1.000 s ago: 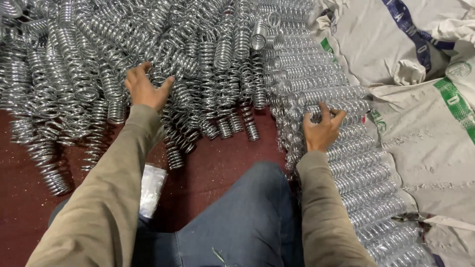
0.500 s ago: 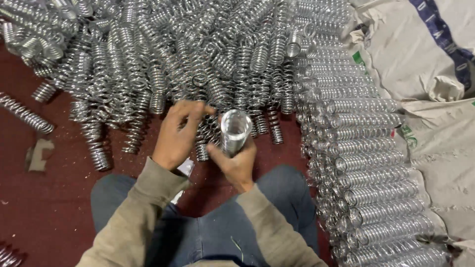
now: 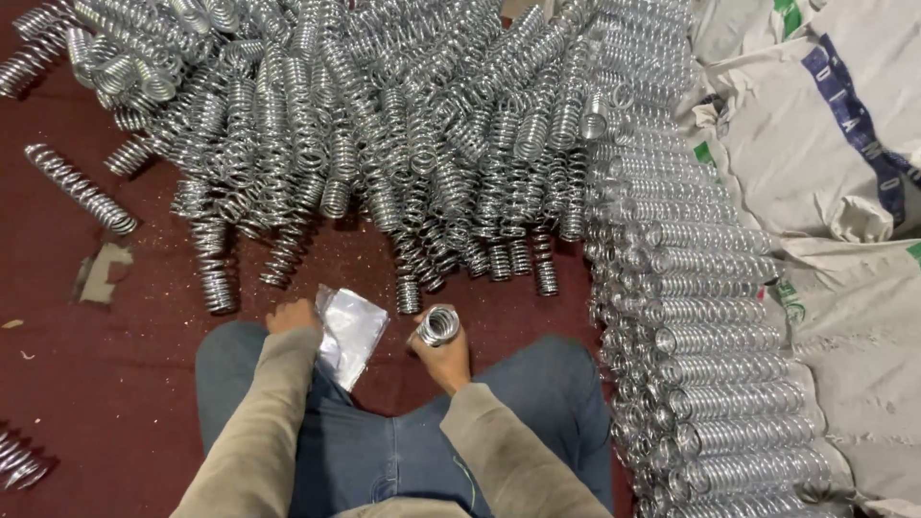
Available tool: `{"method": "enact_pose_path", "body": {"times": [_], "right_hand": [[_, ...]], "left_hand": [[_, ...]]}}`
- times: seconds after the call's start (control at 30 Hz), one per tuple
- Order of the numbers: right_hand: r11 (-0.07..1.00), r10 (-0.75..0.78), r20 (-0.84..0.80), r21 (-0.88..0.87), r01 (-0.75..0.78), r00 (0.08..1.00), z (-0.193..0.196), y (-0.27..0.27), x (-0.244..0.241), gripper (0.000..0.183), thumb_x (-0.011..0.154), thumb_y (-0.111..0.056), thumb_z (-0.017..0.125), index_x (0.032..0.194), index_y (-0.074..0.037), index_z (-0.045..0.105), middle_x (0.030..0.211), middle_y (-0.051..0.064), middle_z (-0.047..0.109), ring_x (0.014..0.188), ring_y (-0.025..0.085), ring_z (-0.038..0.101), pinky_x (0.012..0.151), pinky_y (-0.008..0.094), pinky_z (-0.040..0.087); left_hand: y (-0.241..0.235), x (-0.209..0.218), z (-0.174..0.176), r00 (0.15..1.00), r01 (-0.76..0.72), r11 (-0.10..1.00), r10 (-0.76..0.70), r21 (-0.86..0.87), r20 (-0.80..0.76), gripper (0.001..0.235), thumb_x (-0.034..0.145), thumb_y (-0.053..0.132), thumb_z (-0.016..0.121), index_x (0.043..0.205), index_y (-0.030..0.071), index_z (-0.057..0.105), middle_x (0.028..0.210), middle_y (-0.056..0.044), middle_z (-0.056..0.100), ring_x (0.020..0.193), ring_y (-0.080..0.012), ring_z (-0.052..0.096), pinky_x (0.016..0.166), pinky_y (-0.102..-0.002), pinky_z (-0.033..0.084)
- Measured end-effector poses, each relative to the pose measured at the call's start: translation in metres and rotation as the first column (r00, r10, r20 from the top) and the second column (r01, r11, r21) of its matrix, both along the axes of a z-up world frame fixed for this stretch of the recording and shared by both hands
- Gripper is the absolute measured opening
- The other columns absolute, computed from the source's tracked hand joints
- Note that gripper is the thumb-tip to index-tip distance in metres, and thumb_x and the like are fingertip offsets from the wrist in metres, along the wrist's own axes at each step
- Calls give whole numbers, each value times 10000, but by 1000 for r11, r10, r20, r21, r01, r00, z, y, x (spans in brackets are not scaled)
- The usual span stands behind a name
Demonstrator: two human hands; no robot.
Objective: The person puts metal springs into clear plastic bags one at a time while sitting on the floor.
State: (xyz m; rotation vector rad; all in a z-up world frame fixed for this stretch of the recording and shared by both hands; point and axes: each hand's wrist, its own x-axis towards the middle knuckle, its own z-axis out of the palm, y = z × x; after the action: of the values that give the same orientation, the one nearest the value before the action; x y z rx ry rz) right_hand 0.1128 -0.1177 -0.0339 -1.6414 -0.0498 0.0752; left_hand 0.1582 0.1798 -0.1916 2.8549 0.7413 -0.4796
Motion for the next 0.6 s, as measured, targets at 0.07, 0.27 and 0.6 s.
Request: {"method": "enact_pose_path", "body": {"times": [0.07,0.27,0.6], "right_hand": [[998,23,-16,-53,-23,1000,0,-1,-2,377,695,-27,787,1034,-106,641,971,79,741,877,187,708,825,372,563],[995,64,109,-89,-54,992,76,-7,-12,742,686,-194,938,1315,-86,559,1257,153,629,1283,323,530,1140,503,343],[970,206,653,-234,-64,728,169,-16,-30,187,1040,-137,580,954,-14,693,806,72,599,689,164,543,633,279,451]], "left_hand": [[-7,-7,24,998,-53,999,53,1,21,239,920,282,641,1061,165,795,1134,-113,791,1179,-310,661,987,-438,432],[-39,-48,129,752,47,946,178,-322,634,325,977,155,679,1301,166,701,1155,-154,762,1072,-352,703,892,-464,553],[-124,-131,288,786,501,-62,450,-863,424,356,995,285,588,1079,-56,651,669,-220,757,338,-227,636,281,-298,504]]}}
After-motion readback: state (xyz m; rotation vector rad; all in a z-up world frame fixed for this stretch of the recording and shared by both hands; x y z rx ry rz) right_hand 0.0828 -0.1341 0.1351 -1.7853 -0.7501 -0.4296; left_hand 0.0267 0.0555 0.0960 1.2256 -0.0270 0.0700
